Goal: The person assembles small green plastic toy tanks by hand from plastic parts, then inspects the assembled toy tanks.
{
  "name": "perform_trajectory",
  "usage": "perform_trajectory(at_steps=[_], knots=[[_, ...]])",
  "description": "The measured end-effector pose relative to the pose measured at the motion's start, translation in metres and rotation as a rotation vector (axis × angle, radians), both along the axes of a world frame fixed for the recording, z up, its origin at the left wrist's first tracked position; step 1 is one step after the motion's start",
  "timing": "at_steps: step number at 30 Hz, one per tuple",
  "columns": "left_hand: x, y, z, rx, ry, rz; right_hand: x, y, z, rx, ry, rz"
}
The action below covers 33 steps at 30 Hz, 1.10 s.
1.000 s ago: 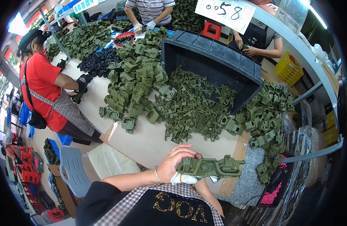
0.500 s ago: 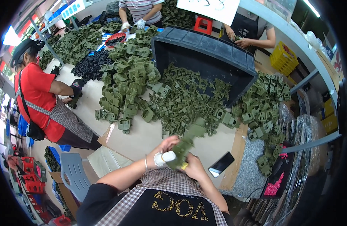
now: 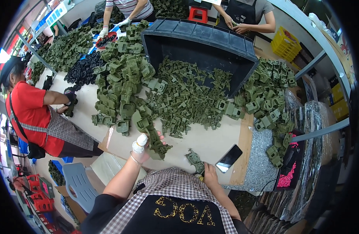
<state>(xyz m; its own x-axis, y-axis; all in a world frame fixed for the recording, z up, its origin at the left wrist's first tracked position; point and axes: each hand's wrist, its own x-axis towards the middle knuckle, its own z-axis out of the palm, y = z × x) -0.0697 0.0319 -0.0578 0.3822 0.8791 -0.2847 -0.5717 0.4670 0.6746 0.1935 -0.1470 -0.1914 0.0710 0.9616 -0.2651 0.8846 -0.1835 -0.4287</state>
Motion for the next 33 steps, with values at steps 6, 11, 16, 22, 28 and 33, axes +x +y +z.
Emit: perform_trajectory(at_steps=[6, 11, 16, 22, 28, 33], knots=[[0.009, 0.004, -0.004, -0.027, -0.107, -0.026, -0.001, 0.033, 0.051, 0.092, 0.528, -0.375], [0.021, -0.006, -0.018, 0.04, -0.057, -0.208, -0.054, 0.069, 0.157, 0.434, 1.089, -0.255], [0.047, -0.017, 0.009, 0.228, 0.003, -0.138, -0.07, 0.084, 0.172, 0.511, 0.539, 0.047], [0.044, -0.015, 0.004, 0.292, 0.173, -0.141, -0.067, 0.083, 0.176, 0.371, 0.542, 0.096], [0.051, -0.014, 0.002, 0.209, 0.25, -0.079, -0.066, 0.088, 0.17, 0.243, 0.552, 0.061], [0.055, -0.014, -0.007, 0.197, 0.391, -0.004, -0.066, 0.091, 0.161, 0.203, 0.612, -0.014]])
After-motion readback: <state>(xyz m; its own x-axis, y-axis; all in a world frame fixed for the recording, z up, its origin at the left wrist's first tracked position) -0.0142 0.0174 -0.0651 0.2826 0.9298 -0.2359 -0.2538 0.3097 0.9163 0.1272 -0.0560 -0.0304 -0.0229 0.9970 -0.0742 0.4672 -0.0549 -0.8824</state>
